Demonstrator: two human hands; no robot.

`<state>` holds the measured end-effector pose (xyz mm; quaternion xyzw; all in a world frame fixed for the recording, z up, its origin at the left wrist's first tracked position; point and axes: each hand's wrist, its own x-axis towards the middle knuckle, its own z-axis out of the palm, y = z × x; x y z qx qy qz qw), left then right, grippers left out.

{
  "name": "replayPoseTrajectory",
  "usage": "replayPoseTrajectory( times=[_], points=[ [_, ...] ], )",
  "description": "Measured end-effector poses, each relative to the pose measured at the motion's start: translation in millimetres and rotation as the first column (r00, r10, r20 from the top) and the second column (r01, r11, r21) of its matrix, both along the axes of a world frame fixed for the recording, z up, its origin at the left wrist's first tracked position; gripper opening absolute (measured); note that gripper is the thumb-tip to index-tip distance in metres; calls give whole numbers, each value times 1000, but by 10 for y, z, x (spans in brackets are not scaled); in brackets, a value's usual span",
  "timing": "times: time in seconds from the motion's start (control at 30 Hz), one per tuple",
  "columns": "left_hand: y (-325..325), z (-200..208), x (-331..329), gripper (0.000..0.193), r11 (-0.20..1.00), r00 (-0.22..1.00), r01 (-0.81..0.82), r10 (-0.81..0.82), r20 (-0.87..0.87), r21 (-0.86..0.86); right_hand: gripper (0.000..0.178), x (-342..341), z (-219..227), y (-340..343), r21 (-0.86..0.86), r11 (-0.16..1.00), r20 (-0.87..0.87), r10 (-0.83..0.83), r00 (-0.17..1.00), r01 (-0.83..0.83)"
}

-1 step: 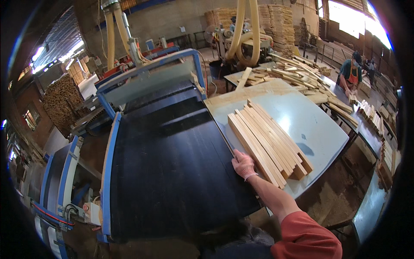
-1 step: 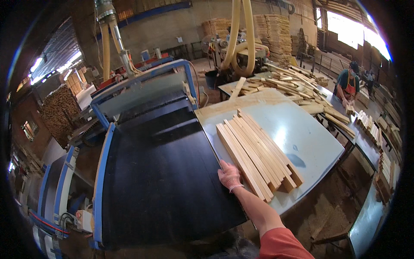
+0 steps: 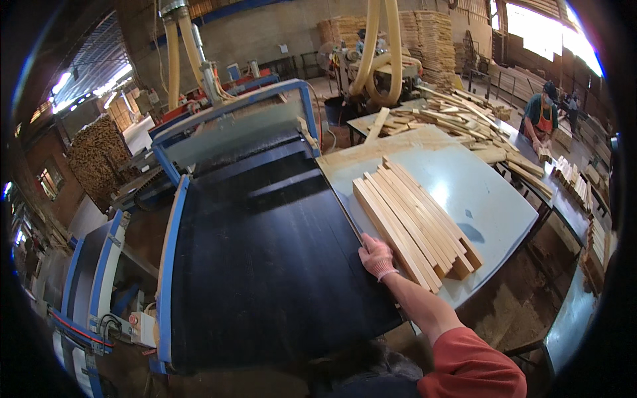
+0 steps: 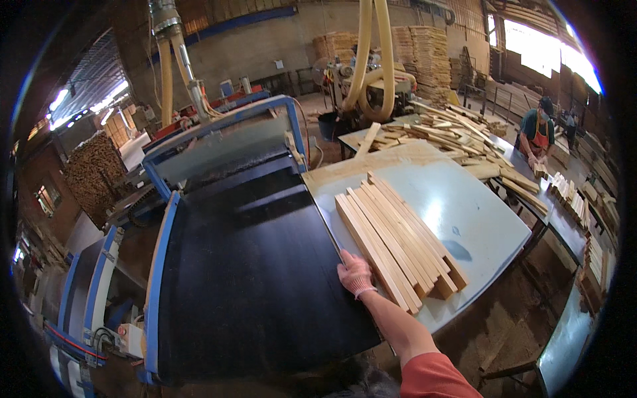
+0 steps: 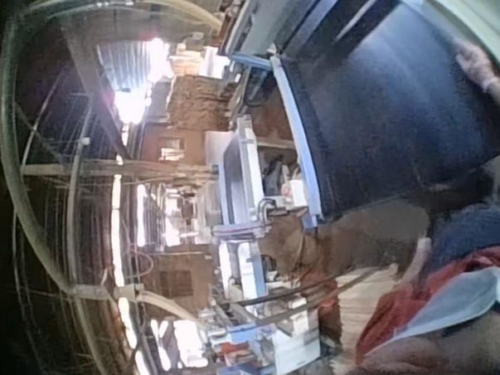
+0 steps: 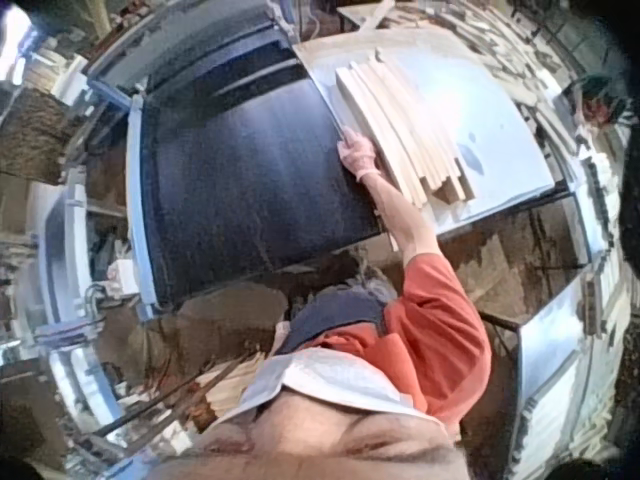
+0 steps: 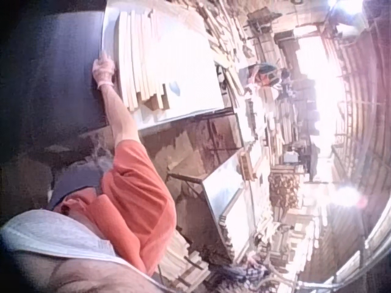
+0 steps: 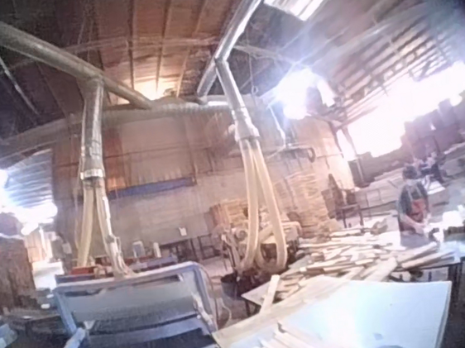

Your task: The person picks up stacks of light-colored wooden planks from a metal table and places them onto a conveyor belt. The person repeatedly gathers planks, aligns them, and moves them to the conveyor, which transports them to another area of the workshop.

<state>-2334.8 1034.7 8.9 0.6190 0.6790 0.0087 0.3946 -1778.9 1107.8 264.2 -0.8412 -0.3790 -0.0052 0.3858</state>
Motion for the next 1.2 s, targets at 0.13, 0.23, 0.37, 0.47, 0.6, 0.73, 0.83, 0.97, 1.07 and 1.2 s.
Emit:
replayPoseTrajectory(
  times=[0.13, 0.23, 0.37, 0.47, 0.6, 0.73, 0.83, 0.97, 1.07, 1.2],
  points=[
    [-43, 45, -36, 38, 999, 1000, 22, -22, -13, 36, 45, -7, -15, -15, -40, 999, 47, -2, 999, 4],
    [-146, 94, -144, 38, 997, 999, 46, -45, -20, 60, 50, 12, -21, -8, -109, 994, 25, 13, 1000, -10],
    [-364, 315, -378, 38, 981, 991, 135, -133, -23, 141, 51, 28, -138, -11, -53, 999, 87, 12, 996, -8],
    [-467, 579, -589, 38, 955, 972, 213, -229, 58, 206, 53, -1, -77, -12, -81, 997, 93, 22, 995, -15],
    [-101, 1942, 60, 39, 961, 543, 86, 175, 821, -261, 58, -85, 224, -13, -159, 986, -54, 39, 998, -47],
    [388, 2761, 729, 45, 891, 256, 442, -16, 967, -102, 67, -157, 636, -275, -123, 971, -154, 186, 971, -205],
    [539, 3139, 1341, 52, 844, 381, 496, -2, 925, -203, 73, 87, 923, -746, -13, 981, -162, 187, 969, -192],
    [555, 3079, 1953, 60, 855, 279, 498, -1, 960, -144, 78, 631, 1076, -1185, 90, 994, -342, 88, 936, -61],
    [576, 3043, 2539, 67, 821, 205, 556, 15, 979, -129, 76, 1415, 967, -1673, 85, 987, -312, -104, 944, 137],
    [475, 3312, 3469, 78, 837, 367, 546, -212, 906, -26, 76, 2130, 892, -2113, -166, 944, -349, -327, 878, 285]
  ],
)
